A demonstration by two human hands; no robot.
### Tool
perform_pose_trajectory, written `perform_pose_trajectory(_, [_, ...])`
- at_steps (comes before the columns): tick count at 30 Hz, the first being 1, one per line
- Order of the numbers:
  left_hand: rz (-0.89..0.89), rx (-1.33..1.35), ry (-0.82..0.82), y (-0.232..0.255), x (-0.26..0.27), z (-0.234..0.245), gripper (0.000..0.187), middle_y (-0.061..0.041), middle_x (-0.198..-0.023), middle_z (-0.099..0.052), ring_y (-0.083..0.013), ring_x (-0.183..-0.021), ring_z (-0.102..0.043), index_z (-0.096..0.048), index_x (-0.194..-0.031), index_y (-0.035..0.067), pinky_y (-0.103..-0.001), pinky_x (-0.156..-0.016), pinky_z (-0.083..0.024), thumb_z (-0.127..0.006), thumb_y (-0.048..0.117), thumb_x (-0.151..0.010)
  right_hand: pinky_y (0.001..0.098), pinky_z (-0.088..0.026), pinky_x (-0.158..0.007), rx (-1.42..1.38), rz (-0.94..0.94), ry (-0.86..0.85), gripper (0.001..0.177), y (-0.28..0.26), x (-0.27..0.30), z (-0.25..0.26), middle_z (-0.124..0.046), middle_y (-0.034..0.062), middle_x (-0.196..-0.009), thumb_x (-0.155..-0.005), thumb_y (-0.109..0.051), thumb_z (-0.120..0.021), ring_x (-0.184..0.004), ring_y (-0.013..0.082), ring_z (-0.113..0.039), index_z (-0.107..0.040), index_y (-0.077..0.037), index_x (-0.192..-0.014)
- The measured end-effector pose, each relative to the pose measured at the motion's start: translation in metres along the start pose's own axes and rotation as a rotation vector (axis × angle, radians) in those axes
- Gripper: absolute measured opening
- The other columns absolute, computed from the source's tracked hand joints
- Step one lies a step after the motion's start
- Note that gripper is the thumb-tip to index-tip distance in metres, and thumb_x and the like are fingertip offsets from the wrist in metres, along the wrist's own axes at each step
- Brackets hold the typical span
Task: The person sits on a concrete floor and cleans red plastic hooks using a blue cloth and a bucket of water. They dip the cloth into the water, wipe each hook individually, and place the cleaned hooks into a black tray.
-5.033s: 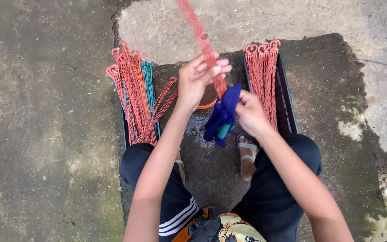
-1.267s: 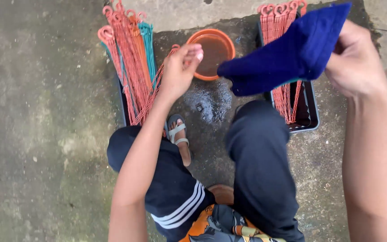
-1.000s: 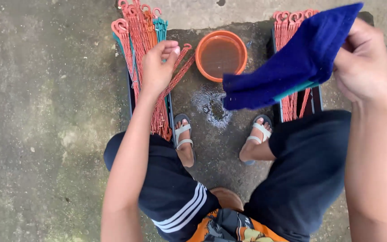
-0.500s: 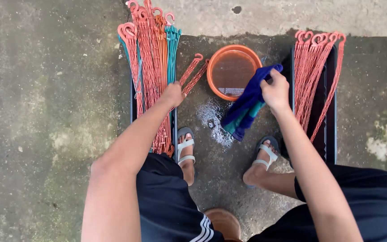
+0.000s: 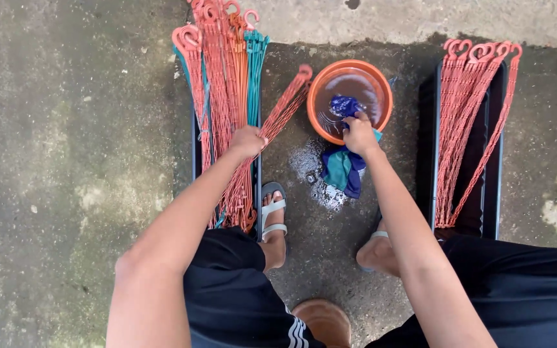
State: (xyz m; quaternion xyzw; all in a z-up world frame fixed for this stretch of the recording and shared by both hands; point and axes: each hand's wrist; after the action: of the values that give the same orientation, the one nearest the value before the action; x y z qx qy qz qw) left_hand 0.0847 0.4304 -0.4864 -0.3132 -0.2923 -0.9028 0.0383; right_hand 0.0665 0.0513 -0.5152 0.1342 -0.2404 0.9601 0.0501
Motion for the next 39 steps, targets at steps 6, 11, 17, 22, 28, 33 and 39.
perform_pose_trajectory(6, [0.005,0.705,-0.315,0.045,0.110,0.111,0.021,-0.009,-0.086,-0.075,-0.0158,-0.072,-0.076,-0.065,-0.113,0.008,-0.026,-0.050,-0.060,-0.068,0.020,-0.096,0.0454,-0.055,-0.093,-0.420,0.536,0.231,0.021,-0.163,0.103,0.012,-0.069,0.0117,-0.105,-0.089,-0.013,-0.079,-0.104,0.0357,-0.069,-0.077,-0.011,-0.110])
perform_pose_trajectory(11, [-0.079,0.764,-0.388,0.047,0.152,0.142,0.029,-0.012,-0.102,-0.075,-0.0157,-0.085,-0.077,-0.062,-0.124,0.005,-0.023,-0.058,-0.063,-0.066,0.019,-0.098,0.0571,-0.049,-0.105,-1.052,0.333,-0.390,0.065,-0.284,0.185,-0.027,-0.059,0.0324,-0.129,-0.082,-0.006,-0.086,-0.126,0.0476,-0.056,-0.058,0.004,-0.140])
perform_pose_trajectory(17, [-0.173,0.766,-0.358,0.035,0.167,0.143,0.023,-0.017,-0.105,-0.078,-0.0212,-0.089,-0.080,-0.067,-0.118,0.006,-0.025,-0.060,-0.066,-0.068,0.019,-0.100,0.0418,-0.054,-0.101,-1.097,0.211,-0.521,0.040,-0.294,0.194,-0.119,-0.073,0.0177,-0.115,-0.087,-0.011,-0.084,-0.114,0.0267,-0.067,-0.071,0.000,-0.123])
perform_pose_trajectory(22, [-0.165,0.846,-0.299,0.013,0.141,0.127,0.024,-0.013,-0.105,-0.079,-0.0170,-0.088,-0.079,-0.068,-0.117,0.010,-0.022,-0.059,-0.063,-0.071,0.024,-0.098,0.0495,-0.054,-0.097,-0.817,0.211,-0.402,0.022,-0.293,0.190,-0.130,-0.077,0.0199,-0.107,-0.100,-0.020,-0.071,-0.112,0.0349,-0.070,-0.077,-0.005,-0.115])
perform_pose_trajectory(28, [-0.209,0.869,-0.298,0.003,0.136,0.128,0.029,-0.016,-0.115,-0.077,-0.0189,-0.098,-0.079,-0.062,-0.125,0.012,-0.021,-0.060,-0.062,-0.068,0.021,-0.098,0.0476,-0.051,-0.101,-0.835,0.187,-0.545,0.026,-0.305,0.196,-0.112,-0.077,0.0163,-0.110,-0.104,-0.026,-0.066,-0.110,0.0333,-0.071,-0.077,-0.006,-0.116])
perform_pose_trajectory(33, [-0.136,0.820,-0.401,0.002,0.159,0.148,0.028,-0.016,-0.113,-0.078,-0.0226,-0.098,-0.080,-0.062,-0.129,0.015,-0.033,-0.069,-0.067,-0.062,0.016,-0.101,0.0452,-0.053,-0.099,-0.623,0.319,-0.462,0.021,-0.292,0.206,-0.136,-0.079,0.0053,-0.105,-0.097,-0.027,-0.073,-0.110,0.0249,-0.072,-0.076,-0.017,-0.116])
perform_pose_trajectory(39, [-0.111,0.773,-0.496,0.010,0.175,0.155,0.030,-0.016,-0.118,-0.076,-0.0232,-0.103,-0.078,-0.060,-0.132,0.012,-0.036,-0.076,-0.067,-0.061,0.015,-0.102,0.0513,-0.057,-0.089,-0.547,0.468,-0.423,0.021,-0.285,0.205,-0.151,-0.078,0.0186,-0.094,-0.103,-0.023,-0.066,-0.095,0.0434,-0.072,-0.076,-0.005,-0.107])
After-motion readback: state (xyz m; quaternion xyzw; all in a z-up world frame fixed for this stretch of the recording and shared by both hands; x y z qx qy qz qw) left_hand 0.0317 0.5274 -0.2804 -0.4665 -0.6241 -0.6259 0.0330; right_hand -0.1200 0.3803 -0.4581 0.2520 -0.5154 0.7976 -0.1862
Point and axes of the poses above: each hand's wrist, its own x-axis away from the middle knuckle, its own z-axis out of the back of the hand, y = z × x
